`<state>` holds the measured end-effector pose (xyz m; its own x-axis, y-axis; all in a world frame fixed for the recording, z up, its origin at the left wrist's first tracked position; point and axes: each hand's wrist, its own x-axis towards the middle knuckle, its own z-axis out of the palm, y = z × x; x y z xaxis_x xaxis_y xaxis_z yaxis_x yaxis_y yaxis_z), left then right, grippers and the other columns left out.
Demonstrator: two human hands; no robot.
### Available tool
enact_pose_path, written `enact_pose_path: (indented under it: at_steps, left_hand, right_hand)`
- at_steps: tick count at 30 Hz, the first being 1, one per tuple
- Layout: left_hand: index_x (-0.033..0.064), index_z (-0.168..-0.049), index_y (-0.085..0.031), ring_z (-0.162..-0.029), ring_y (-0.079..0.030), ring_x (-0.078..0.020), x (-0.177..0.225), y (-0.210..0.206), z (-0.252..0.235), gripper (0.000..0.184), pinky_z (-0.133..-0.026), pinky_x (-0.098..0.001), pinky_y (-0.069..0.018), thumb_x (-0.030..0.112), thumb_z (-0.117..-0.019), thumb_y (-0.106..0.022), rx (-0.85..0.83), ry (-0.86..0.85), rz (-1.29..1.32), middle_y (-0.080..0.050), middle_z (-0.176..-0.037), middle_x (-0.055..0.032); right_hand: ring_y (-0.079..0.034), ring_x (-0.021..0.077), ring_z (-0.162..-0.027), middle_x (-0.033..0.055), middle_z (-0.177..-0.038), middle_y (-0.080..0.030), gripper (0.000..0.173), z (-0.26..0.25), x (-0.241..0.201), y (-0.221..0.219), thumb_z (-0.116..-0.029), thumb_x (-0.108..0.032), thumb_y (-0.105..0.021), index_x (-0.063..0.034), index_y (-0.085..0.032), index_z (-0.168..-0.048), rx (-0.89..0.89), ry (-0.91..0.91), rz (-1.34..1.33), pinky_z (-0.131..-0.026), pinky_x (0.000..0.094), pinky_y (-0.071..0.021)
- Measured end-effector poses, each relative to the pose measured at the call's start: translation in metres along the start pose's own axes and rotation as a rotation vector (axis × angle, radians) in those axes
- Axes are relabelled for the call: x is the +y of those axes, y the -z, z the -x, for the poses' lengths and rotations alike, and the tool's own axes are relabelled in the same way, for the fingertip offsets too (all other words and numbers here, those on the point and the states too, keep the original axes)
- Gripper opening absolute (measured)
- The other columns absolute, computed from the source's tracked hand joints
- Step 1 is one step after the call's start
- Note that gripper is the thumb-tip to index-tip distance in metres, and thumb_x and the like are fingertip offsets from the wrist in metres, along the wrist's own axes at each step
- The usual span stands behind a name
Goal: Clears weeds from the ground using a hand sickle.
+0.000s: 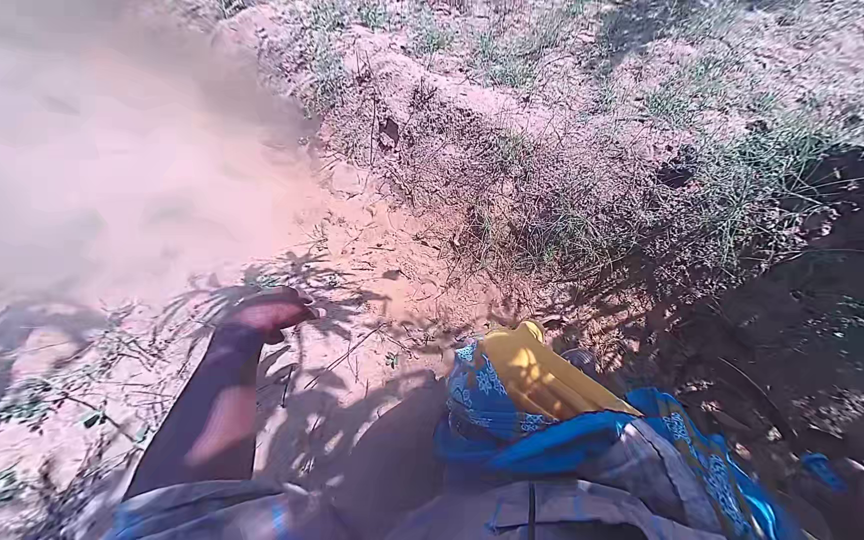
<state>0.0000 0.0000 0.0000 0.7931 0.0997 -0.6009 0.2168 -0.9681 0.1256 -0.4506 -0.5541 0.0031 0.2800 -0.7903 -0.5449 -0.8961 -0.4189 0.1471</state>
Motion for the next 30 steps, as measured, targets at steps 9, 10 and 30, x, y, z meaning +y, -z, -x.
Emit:
enact_pose_path:
  at_steps: [9, 10, 30]
  left_hand:
    - [-0.0011, -0.14, -0.059, -0.127, -0.058, -0.0439, 0.364, -0.062, -0.044, 0.043, -0.106, -0.0629, -0.0404, 0.028, -0.1074, -0.056, -0.287, -0.927, -0.464, -0.062, -0.133, -0.0282]
    - [-0.0042, -0.133, -0.064, -0.124, -0.06, -0.0448, 0.391, -0.074, -0.049, 0.041, -0.105, -0.0638, -0.0421, 0.027, -0.1061, -0.059, -0.274, -1.022, -0.455, -0.064, -0.129, -0.0292]
    - [-0.0144, -0.14, -0.049, -0.137, -0.051, -0.0445, 0.473, -0.288, -0.066, 0.046, -0.112, -0.0566, -0.0409, 0.009, -0.1017, -0.058, -0.137, -1.151, 0.017, -0.052, -0.143, -0.0337]
  right_hand:
    - [-0.058, 0.0477, -0.128, 0.0305, -0.132, -0.063, 0.05, -0.024, -0.033, 0.021, -0.1073, -0.037, -0.049, 0.0031, -0.061, -0.134, -0.091, 0.066, 0.241, -0.104, 0.0661, -0.0433]
    - [-0.059, 0.0471, -0.127, 0.03, -0.133, -0.063, 0.051, -0.024, -0.039, 0.028, -0.1075, -0.038, -0.048, 0.0034, -0.061, -0.133, -0.113, 0.054, 0.27, -0.104, 0.0656, -0.044]
    - [-0.06, 0.0533, -0.121, 0.035, -0.125, -0.065, 0.042, -0.041, -0.003, 0.012, -0.1, -0.028, -0.065, 0.0061, -0.069, -0.125, 0.054, 0.098, 0.028, -0.102, 0.0696, -0.0427]
